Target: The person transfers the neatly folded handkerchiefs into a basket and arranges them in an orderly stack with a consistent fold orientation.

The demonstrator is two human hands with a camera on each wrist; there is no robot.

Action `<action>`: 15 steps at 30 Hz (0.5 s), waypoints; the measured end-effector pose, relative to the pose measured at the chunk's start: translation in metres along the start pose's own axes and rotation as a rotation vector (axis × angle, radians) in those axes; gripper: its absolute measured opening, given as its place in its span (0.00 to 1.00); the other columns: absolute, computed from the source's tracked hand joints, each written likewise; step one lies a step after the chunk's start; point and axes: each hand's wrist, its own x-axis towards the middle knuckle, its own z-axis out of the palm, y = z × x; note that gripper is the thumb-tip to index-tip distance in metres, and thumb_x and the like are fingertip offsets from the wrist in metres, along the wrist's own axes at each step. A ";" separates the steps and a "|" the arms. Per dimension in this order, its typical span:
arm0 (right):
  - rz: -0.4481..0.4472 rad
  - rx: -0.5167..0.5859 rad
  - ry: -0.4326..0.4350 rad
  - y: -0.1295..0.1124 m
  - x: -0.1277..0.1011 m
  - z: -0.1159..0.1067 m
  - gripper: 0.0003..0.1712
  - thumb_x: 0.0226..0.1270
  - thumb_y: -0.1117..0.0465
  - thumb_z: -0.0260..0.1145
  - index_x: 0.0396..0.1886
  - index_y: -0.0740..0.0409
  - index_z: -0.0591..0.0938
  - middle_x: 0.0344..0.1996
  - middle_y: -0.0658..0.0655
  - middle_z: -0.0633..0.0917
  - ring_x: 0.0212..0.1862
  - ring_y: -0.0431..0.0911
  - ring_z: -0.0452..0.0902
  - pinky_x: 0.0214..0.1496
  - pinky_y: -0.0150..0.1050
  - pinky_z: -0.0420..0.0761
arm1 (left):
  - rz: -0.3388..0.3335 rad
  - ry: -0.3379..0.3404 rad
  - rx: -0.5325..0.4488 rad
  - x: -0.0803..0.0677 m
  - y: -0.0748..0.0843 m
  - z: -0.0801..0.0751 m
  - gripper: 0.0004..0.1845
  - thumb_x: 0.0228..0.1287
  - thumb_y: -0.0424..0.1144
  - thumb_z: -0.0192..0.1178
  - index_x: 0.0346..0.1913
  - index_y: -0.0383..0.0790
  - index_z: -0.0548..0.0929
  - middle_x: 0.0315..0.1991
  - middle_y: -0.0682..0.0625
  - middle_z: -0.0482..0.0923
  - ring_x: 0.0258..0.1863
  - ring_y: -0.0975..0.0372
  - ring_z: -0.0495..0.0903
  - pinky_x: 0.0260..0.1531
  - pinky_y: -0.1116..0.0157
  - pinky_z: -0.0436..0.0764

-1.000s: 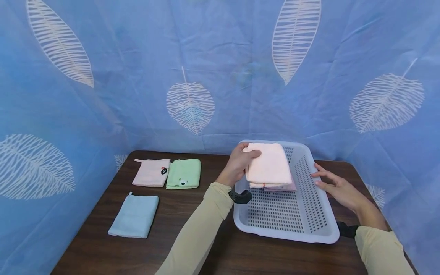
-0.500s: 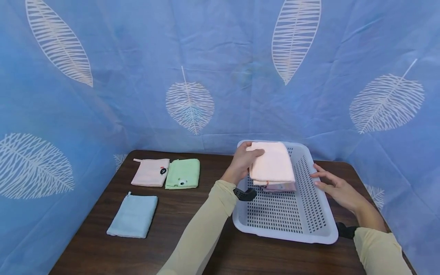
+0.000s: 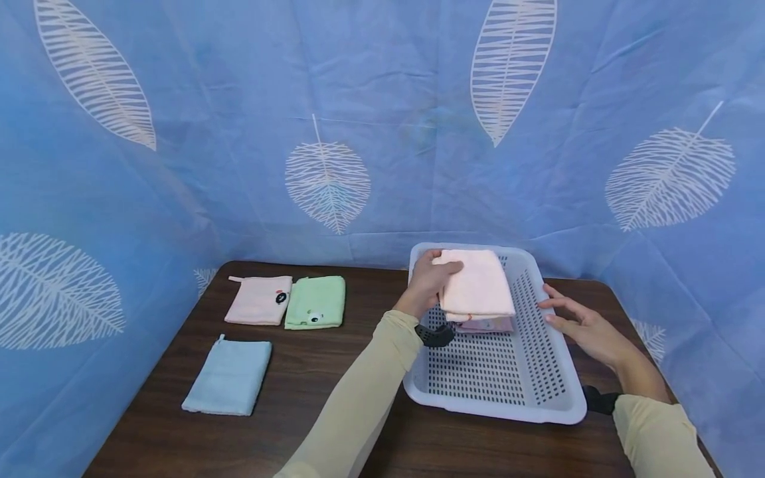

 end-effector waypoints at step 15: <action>-0.039 0.021 0.012 0.004 -0.002 0.000 0.29 0.81 0.48 0.56 0.74 0.56 0.69 0.76 0.20 0.44 0.59 0.14 0.60 0.48 0.37 0.83 | -0.033 0.021 0.006 0.009 -0.011 0.014 0.29 0.65 0.33 0.68 0.68 0.44 0.74 0.55 0.43 0.80 0.48 0.52 0.85 0.49 0.48 0.86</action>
